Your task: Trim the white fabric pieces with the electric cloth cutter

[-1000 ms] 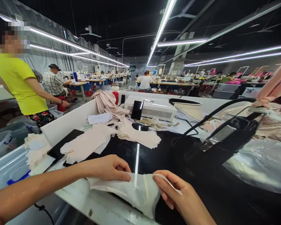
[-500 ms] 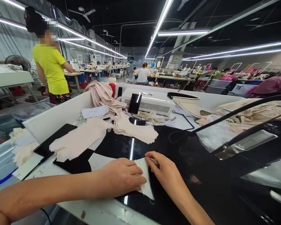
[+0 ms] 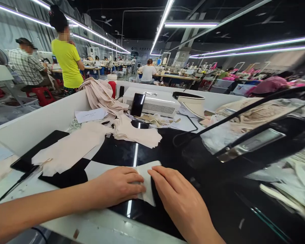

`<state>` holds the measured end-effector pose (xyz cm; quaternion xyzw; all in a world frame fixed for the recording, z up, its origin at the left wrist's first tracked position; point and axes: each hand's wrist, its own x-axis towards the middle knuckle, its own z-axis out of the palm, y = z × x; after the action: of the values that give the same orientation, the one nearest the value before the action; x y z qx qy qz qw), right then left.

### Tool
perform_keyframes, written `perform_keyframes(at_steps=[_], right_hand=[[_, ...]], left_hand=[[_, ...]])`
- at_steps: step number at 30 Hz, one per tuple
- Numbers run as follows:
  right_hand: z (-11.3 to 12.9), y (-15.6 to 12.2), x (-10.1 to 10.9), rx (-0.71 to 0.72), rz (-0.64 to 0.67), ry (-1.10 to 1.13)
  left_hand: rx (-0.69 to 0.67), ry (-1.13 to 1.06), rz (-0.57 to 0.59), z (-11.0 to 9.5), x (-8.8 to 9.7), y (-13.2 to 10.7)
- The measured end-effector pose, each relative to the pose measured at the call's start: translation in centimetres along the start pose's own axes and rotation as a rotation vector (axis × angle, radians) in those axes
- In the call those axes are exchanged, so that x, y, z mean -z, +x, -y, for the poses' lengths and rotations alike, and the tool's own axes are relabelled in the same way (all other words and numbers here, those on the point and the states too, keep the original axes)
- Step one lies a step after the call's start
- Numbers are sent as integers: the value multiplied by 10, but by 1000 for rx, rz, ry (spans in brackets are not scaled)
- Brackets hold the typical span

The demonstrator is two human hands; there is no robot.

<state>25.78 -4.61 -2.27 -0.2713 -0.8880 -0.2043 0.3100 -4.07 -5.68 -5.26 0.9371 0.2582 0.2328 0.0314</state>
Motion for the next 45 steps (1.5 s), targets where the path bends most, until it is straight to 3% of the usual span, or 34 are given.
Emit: perform_keyframes(at_steps=[3,5,7,9,10,15,19,29,38,45], right_hand=[[2,-3,32,19,-144,-162],[-6,-2,48,-13,-352,-277],[-18,4,54,-151,-684,-293],[-30,13,51,-369,-833,-149],[-35,16,47,-471,-848,-24],[-37,32,18,-872,-702,563],[-24,50,8,-953,-648,853],[-6,78,16,-938,-640,849],[-1,61,32,-957,-653,725],[9,31,26,-870,-671,1041]], left_hand=[[13,2,-18,0,2,-5],[3,6,-22,0,5,-6],[-21,14,-24,1,9,-6],[-40,27,-15,2,10,-5],[-45,32,-6,2,9,-5],[-37,16,-56,12,-13,-16],[-35,18,-61,22,-27,-27],[-192,60,-133,5,14,8],[-37,-22,115,-12,3,29],[-99,31,152,-9,-12,39]])
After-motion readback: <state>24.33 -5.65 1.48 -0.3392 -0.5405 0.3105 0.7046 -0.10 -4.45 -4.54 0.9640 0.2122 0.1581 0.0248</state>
